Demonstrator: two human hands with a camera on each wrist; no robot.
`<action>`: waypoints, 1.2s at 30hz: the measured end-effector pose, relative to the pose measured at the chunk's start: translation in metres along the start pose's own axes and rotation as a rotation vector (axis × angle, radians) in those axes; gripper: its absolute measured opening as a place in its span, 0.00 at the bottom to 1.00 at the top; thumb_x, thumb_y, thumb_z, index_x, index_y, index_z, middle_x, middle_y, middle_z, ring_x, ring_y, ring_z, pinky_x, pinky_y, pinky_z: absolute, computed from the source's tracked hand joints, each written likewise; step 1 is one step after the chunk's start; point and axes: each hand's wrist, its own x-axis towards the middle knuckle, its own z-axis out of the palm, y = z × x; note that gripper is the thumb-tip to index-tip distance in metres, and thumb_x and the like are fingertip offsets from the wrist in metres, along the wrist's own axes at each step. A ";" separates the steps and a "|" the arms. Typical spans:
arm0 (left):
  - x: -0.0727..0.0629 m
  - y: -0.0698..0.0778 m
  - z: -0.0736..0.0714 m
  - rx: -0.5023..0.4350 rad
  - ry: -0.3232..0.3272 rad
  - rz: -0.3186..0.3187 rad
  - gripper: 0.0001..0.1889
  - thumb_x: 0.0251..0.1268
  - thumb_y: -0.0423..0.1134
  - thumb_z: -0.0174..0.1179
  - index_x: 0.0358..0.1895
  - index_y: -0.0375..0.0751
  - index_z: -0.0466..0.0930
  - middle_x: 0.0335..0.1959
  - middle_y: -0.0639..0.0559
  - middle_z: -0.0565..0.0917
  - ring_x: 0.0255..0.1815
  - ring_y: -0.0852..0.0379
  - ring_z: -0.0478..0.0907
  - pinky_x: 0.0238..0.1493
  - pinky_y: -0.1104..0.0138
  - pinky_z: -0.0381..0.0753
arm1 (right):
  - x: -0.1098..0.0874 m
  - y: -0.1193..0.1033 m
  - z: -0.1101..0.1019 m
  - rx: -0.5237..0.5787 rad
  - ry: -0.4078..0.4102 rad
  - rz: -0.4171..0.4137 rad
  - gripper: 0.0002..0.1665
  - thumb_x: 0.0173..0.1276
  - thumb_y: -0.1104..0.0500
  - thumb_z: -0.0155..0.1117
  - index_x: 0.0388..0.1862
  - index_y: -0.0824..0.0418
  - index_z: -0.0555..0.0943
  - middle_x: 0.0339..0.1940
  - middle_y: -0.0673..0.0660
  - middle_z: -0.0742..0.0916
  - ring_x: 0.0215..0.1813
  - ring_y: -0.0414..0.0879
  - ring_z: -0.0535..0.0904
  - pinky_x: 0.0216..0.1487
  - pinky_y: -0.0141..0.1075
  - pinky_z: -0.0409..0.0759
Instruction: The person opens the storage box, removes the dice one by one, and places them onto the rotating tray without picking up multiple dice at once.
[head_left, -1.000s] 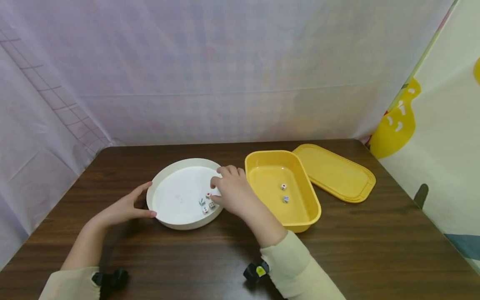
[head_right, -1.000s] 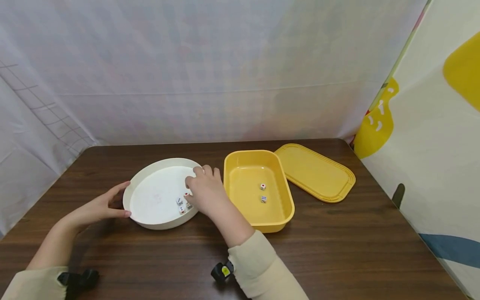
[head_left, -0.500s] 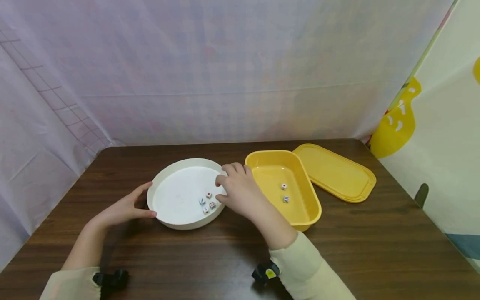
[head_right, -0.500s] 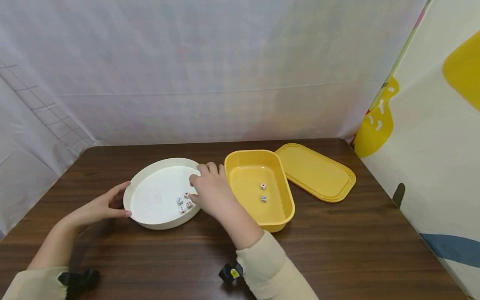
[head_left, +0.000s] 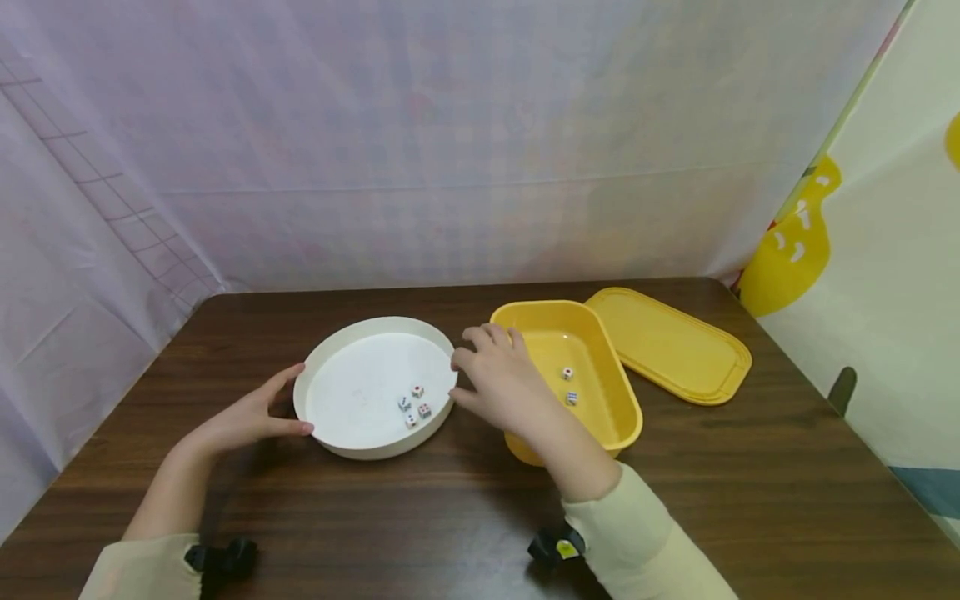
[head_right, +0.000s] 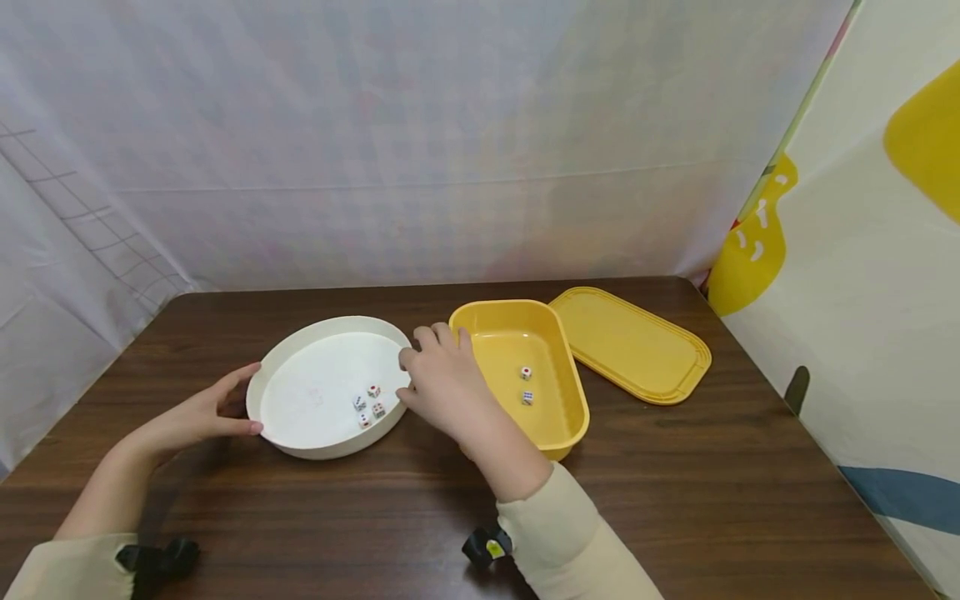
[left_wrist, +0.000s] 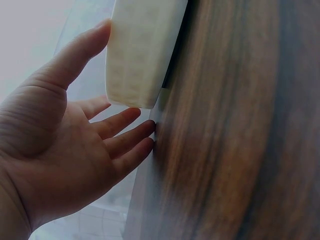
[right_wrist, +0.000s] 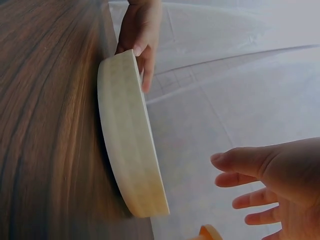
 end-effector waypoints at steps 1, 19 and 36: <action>0.000 0.000 0.000 0.002 0.000 -0.001 0.55 0.54 0.45 0.71 0.75 0.32 0.38 0.73 0.25 0.42 0.71 0.27 0.42 0.61 0.34 0.47 | -0.001 0.001 0.000 0.003 -0.002 0.003 0.17 0.61 0.46 0.70 0.45 0.53 0.84 0.62 0.59 0.75 0.66 0.57 0.63 0.66 0.58 0.54; -0.001 0.002 0.001 0.006 0.005 -0.002 0.55 0.54 0.46 0.70 0.75 0.32 0.39 0.73 0.26 0.42 0.71 0.27 0.41 0.61 0.34 0.47 | -0.016 0.015 -0.011 -0.009 -0.021 0.024 0.18 0.62 0.43 0.68 0.44 0.52 0.83 0.63 0.59 0.74 0.67 0.58 0.61 0.67 0.57 0.53; -0.002 0.002 0.001 -0.003 0.001 0.004 0.55 0.55 0.45 0.70 0.76 0.33 0.39 0.73 0.26 0.42 0.71 0.27 0.41 0.61 0.33 0.48 | -0.031 0.035 -0.016 0.003 0.018 0.015 0.17 0.61 0.46 0.70 0.43 0.55 0.83 0.62 0.62 0.74 0.66 0.60 0.62 0.65 0.59 0.54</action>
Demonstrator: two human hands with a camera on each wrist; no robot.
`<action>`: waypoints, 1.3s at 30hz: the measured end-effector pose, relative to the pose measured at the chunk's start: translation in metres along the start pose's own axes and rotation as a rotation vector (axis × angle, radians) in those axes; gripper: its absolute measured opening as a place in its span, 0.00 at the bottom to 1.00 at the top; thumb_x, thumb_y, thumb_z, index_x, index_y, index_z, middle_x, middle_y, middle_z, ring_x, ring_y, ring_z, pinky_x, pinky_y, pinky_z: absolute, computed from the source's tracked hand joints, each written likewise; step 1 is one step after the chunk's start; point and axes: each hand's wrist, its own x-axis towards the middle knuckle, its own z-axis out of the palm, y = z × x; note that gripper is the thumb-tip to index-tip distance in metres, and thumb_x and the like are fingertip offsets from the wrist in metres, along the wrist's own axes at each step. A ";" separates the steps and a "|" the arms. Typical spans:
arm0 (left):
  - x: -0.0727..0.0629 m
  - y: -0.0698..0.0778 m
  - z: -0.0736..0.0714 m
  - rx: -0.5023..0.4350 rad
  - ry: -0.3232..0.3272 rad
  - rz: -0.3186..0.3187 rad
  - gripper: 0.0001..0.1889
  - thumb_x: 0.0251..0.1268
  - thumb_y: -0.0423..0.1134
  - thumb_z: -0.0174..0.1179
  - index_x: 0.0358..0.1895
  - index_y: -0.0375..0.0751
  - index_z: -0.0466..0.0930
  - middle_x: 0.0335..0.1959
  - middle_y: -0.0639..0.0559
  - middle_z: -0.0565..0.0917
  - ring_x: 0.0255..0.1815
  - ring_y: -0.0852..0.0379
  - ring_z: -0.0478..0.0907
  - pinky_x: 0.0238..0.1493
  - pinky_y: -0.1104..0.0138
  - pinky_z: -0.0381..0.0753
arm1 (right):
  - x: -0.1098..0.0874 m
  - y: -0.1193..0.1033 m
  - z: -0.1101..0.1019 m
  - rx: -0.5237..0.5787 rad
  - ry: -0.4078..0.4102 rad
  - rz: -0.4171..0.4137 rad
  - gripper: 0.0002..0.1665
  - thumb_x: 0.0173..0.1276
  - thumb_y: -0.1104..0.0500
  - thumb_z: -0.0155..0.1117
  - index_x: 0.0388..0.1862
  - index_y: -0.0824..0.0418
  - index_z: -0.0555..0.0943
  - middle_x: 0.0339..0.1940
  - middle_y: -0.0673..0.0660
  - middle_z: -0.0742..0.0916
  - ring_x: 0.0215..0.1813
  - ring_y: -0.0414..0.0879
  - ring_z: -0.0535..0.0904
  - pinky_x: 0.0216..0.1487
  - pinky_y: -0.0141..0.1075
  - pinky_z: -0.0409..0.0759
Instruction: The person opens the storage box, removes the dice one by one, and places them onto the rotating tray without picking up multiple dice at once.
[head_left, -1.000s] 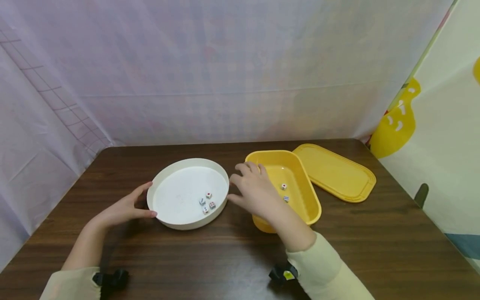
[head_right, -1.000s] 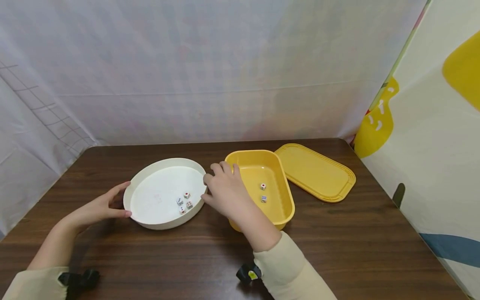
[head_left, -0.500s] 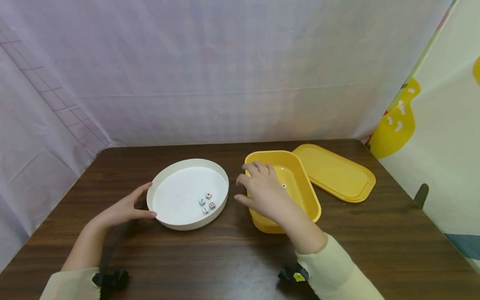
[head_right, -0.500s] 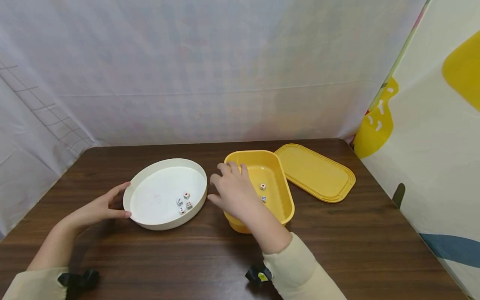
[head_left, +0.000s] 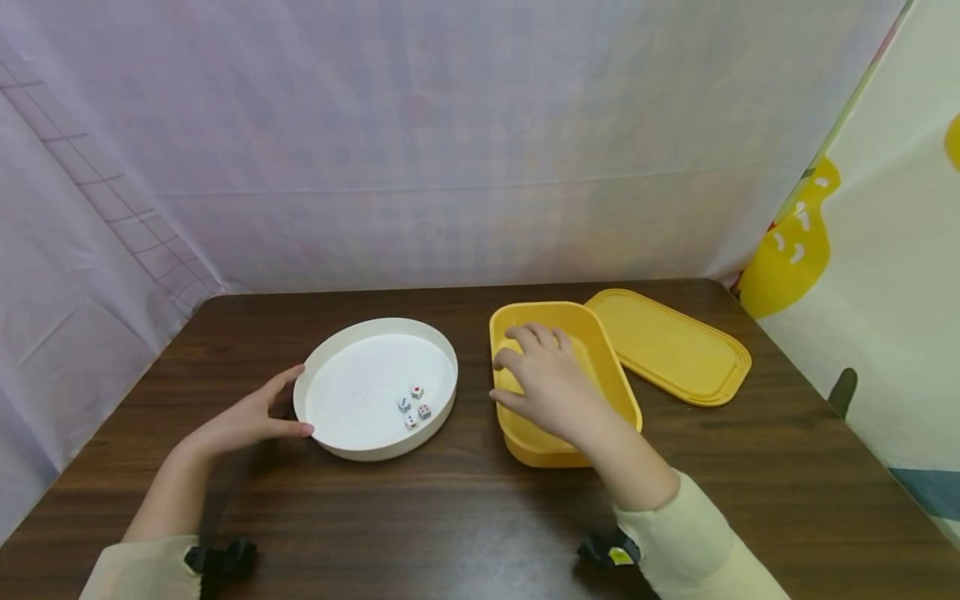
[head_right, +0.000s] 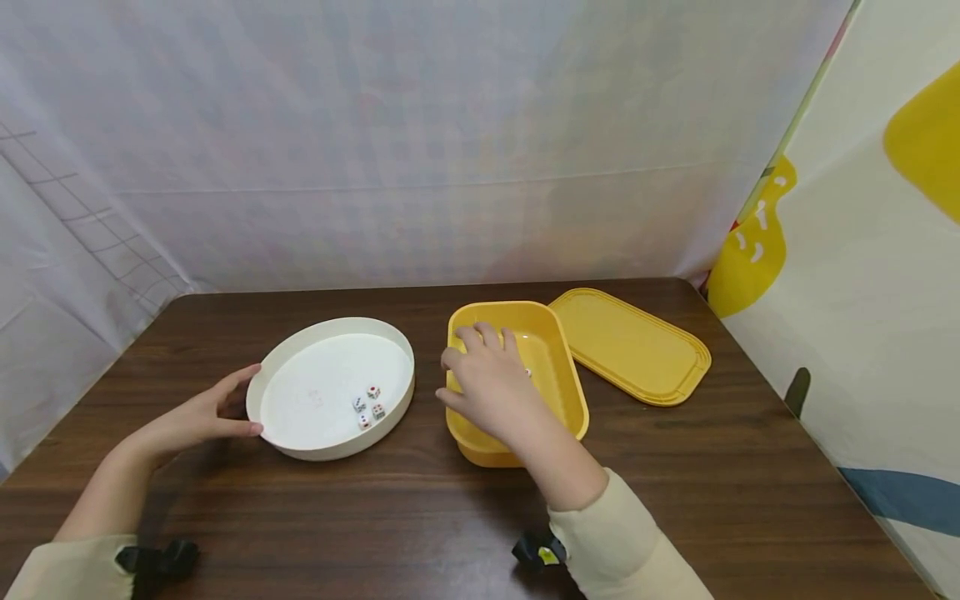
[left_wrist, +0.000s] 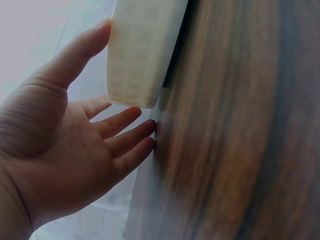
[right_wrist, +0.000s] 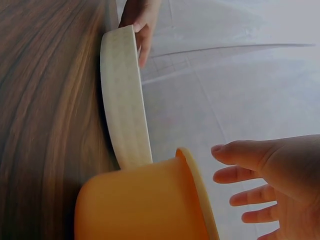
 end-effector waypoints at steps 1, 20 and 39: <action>0.000 0.000 0.000 -0.002 0.000 -0.001 0.55 0.55 0.45 0.70 0.76 0.33 0.38 0.73 0.26 0.42 0.71 0.27 0.40 0.61 0.33 0.47 | -0.001 0.001 0.000 -0.007 0.004 -0.005 0.18 0.61 0.46 0.70 0.43 0.56 0.83 0.62 0.62 0.74 0.66 0.60 0.62 0.65 0.59 0.54; 0.001 -0.003 0.000 -0.036 -0.008 0.033 0.54 0.55 0.42 0.70 0.75 0.32 0.38 0.73 0.27 0.42 0.71 0.28 0.44 0.62 0.36 0.53 | -0.011 0.026 0.007 0.018 -0.023 -0.001 0.17 0.60 0.48 0.71 0.42 0.57 0.83 0.59 0.63 0.76 0.64 0.61 0.63 0.64 0.59 0.55; 0.001 -0.002 -0.001 -0.043 -0.010 0.027 0.55 0.56 0.42 0.70 0.75 0.31 0.37 0.73 0.26 0.42 0.71 0.27 0.43 0.62 0.36 0.53 | -0.013 0.059 0.030 0.038 -0.087 0.045 0.16 0.61 0.49 0.70 0.42 0.58 0.82 0.58 0.64 0.76 0.65 0.63 0.63 0.62 0.59 0.57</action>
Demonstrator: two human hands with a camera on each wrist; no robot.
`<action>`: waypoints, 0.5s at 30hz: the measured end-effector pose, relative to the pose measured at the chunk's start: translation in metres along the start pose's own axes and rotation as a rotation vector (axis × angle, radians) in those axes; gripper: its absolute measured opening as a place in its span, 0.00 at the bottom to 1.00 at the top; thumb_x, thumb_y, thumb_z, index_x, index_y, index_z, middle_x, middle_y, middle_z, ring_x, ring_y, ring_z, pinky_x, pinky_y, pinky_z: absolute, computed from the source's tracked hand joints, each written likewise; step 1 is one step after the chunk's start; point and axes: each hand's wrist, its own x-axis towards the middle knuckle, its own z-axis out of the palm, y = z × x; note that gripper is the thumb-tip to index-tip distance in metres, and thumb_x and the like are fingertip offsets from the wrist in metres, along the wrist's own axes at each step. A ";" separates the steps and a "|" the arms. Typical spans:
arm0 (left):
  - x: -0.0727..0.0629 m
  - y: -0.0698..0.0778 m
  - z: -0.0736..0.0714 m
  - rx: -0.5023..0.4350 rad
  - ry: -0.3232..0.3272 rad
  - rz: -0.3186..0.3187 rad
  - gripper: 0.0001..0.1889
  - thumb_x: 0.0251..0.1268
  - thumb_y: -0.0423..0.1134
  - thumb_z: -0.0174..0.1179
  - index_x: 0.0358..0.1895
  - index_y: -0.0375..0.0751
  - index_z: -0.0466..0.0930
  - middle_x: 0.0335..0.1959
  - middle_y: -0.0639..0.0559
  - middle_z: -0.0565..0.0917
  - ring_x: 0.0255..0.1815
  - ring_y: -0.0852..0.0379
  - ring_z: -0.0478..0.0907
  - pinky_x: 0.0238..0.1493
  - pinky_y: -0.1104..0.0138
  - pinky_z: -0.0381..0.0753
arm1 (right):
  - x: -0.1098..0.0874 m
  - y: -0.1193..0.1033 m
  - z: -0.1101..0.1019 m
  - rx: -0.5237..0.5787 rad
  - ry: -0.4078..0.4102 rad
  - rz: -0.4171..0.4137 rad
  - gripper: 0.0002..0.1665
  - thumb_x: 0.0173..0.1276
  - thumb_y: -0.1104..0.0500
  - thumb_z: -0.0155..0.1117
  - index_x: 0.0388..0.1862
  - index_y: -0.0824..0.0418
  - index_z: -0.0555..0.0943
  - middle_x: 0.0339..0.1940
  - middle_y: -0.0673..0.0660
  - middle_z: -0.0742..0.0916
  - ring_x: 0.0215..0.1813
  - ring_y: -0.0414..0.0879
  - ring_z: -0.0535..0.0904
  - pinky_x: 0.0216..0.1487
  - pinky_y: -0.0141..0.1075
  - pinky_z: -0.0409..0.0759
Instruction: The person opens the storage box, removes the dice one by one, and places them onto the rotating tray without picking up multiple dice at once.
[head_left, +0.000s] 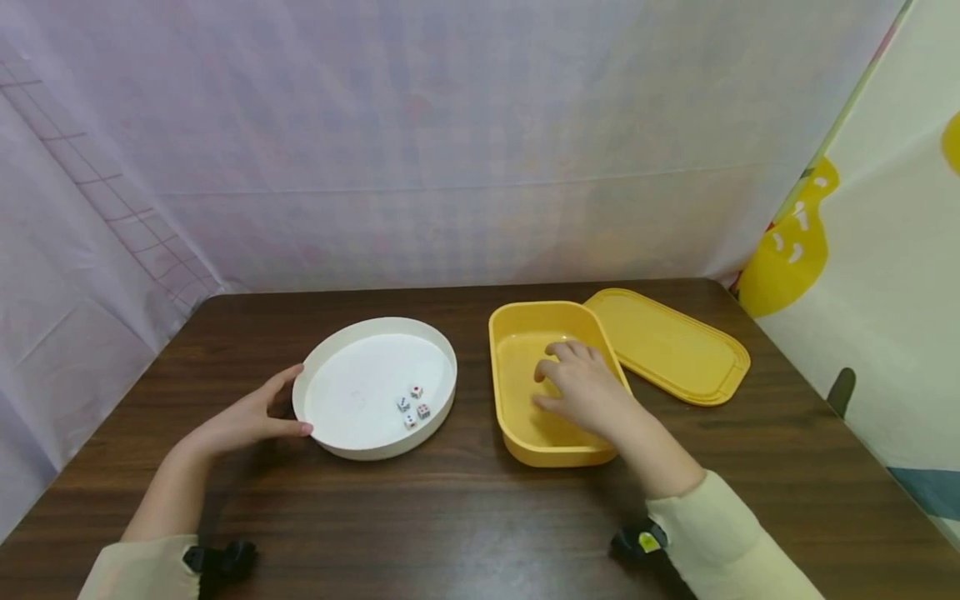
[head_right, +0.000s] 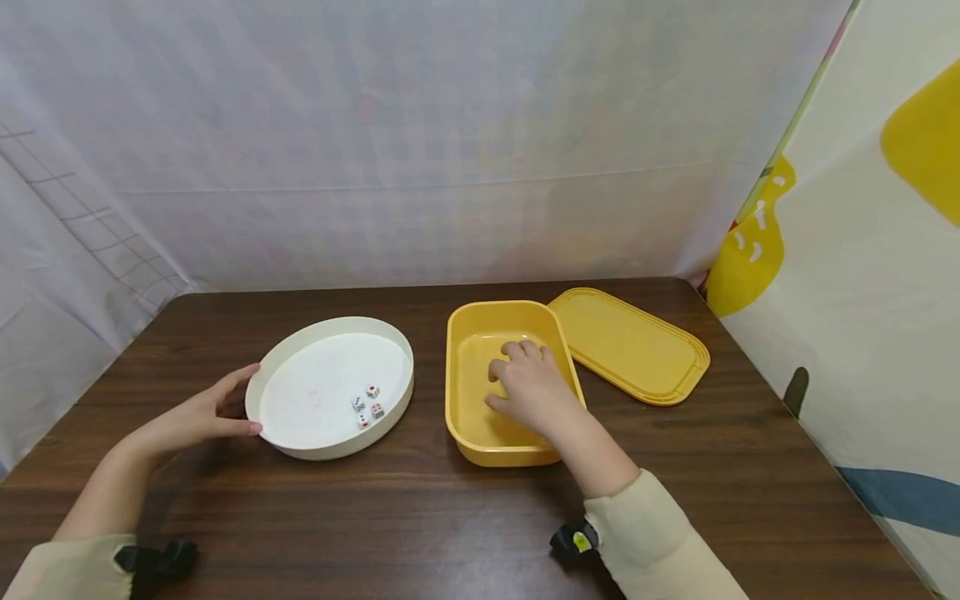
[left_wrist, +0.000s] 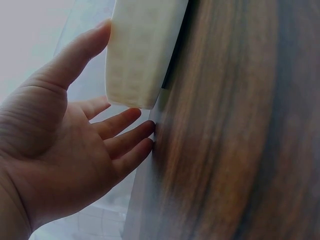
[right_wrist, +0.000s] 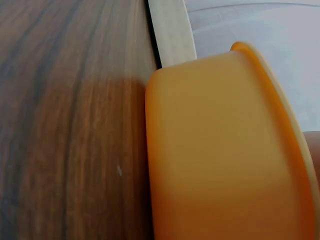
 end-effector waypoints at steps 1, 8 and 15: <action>0.000 0.000 0.000 0.002 0.001 0.000 0.55 0.55 0.42 0.70 0.75 0.31 0.37 0.73 0.26 0.42 0.71 0.27 0.43 0.62 0.36 0.52 | 0.000 0.001 0.001 0.000 -0.003 0.003 0.16 0.61 0.49 0.70 0.42 0.58 0.82 0.58 0.64 0.76 0.65 0.63 0.63 0.62 0.59 0.58; -0.001 0.000 0.000 -0.002 0.002 0.003 0.55 0.55 0.42 0.70 0.75 0.30 0.37 0.73 0.25 0.42 0.71 0.27 0.43 0.62 0.37 0.52 | 0.001 0.009 0.004 -0.002 -0.008 0.018 0.15 0.61 0.50 0.70 0.41 0.58 0.82 0.58 0.65 0.76 0.64 0.63 0.64 0.61 0.59 0.59; 0.000 0.000 0.000 -0.013 -0.001 0.010 0.55 0.56 0.41 0.70 0.75 0.30 0.37 0.73 0.26 0.43 0.71 0.28 0.45 0.63 0.38 0.53 | 0.000 0.015 0.006 -0.013 -0.012 0.019 0.14 0.60 0.51 0.71 0.39 0.58 0.82 0.57 0.65 0.76 0.62 0.64 0.66 0.60 0.60 0.59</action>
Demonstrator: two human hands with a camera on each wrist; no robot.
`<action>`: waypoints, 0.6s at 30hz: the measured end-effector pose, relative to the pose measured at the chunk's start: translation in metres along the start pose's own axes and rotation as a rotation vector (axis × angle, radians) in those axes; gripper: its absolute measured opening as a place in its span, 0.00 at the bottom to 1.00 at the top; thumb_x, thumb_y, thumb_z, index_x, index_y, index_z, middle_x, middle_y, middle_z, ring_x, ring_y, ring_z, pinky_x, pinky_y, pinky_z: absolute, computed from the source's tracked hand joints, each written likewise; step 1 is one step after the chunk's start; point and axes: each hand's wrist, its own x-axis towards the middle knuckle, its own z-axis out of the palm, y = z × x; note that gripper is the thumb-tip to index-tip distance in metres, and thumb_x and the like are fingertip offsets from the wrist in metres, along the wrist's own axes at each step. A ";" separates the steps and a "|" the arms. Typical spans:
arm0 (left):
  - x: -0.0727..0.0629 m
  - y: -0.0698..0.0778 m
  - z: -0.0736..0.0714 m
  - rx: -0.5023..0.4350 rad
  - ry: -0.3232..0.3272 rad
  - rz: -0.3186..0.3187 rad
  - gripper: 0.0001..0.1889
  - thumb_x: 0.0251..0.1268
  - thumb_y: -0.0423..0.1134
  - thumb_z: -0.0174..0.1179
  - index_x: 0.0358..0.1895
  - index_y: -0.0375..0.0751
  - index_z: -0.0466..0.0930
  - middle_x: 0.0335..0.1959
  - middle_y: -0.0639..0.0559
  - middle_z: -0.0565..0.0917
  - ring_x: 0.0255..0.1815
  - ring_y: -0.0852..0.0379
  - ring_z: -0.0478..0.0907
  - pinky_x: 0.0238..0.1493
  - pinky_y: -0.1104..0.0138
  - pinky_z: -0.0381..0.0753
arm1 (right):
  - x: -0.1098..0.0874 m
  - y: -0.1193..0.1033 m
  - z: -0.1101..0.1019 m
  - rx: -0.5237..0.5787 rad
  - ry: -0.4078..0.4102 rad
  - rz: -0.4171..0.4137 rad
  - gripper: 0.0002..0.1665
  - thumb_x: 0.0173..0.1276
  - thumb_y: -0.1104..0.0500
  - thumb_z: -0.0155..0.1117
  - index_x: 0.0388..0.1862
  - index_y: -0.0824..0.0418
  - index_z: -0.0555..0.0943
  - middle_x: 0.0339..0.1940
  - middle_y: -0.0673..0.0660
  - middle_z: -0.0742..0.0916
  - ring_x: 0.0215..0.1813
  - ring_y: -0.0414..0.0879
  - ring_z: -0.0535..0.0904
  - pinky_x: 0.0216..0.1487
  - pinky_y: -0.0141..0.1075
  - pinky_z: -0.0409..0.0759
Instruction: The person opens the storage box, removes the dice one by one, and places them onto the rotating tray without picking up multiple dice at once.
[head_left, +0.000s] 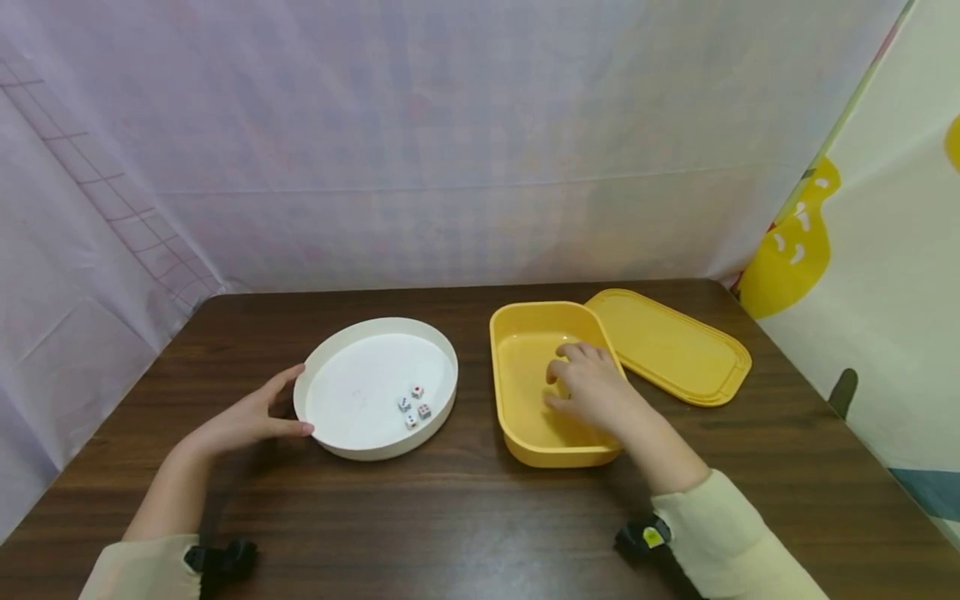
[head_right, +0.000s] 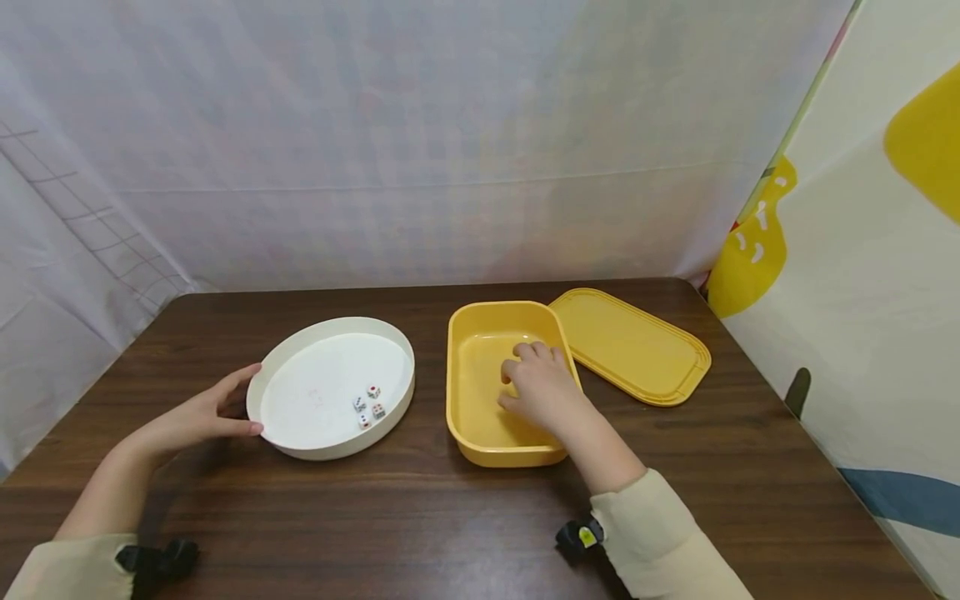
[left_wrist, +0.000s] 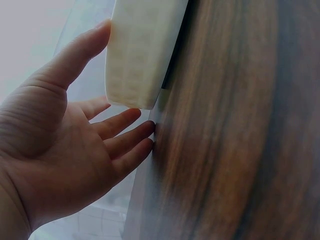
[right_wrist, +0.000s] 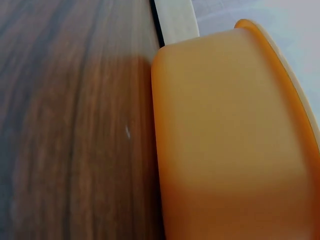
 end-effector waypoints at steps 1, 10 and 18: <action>0.000 0.000 0.000 -0.001 0.000 0.000 0.54 0.56 0.41 0.70 0.75 0.30 0.37 0.73 0.26 0.43 0.71 0.28 0.45 0.63 0.38 0.54 | 0.000 0.001 0.000 -0.003 0.004 -0.005 0.14 0.60 0.51 0.71 0.38 0.58 0.82 0.56 0.65 0.76 0.62 0.64 0.66 0.60 0.61 0.59; 0.000 0.000 0.000 0.006 0.003 0.003 0.55 0.55 0.42 0.70 0.75 0.30 0.37 0.73 0.25 0.43 0.71 0.28 0.44 0.63 0.38 0.53 | -0.005 0.011 0.004 -0.041 0.034 -0.051 0.11 0.59 0.53 0.72 0.34 0.58 0.82 0.51 0.65 0.78 0.59 0.64 0.68 0.60 0.61 0.60; 0.000 0.001 0.001 0.018 0.000 -0.004 0.55 0.56 0.42 0.70 0.75 0.31 0.37 0.73 0.26 0.43 0.71 0.28 0.45 0.62 0.37 0.54 | -0.007 0.014 0.005 -0.068 0.057 -0.091 0.11 0.55 0.56 0.74 0.31 0.58 0.82 0.49 0.65 0.79 0.56 0.64 0.70 0.59 0.58 0.62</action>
